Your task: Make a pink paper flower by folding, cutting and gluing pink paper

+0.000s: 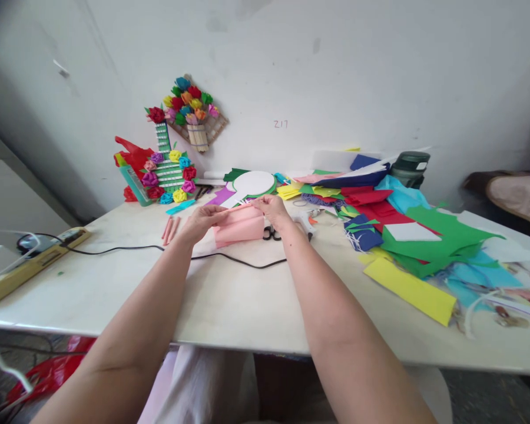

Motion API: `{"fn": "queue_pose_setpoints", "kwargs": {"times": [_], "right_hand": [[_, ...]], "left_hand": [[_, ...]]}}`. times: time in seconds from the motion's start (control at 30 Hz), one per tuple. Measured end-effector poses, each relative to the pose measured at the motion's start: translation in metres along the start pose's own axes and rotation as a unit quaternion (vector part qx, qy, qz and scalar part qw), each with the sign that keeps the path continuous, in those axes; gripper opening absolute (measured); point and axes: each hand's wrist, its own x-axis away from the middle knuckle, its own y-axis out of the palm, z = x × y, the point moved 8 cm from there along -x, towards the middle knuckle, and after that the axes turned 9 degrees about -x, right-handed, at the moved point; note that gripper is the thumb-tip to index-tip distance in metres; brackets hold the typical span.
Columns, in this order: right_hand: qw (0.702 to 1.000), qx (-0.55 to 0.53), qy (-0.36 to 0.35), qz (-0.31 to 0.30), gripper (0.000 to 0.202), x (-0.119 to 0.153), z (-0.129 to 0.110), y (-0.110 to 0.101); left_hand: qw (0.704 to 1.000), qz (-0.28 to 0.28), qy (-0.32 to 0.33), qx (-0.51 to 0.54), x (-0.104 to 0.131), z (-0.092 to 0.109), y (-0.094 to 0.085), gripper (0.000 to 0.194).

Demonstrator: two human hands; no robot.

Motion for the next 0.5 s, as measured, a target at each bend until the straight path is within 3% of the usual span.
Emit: {"fn": "queue_pose_setpoints", "kwargs": {"times": [0.3, 0.5], "right_hand": [[0.994, 0.098, -0.020, -0.036, 0.026, 0.001, -0.005, 0.006], [0.991, 0.101, -0.018, -0.083, 0.022, 0.003, -0.005, 0.013]], "left_hand": [[0.997, -0.077, -0.015, -0.004, 0.005, -0.003, 0.004, 0.027], [0.996, -0.089, -0.020, -0.014, 0.007, -0.002, 0.002, 0.021]]}}
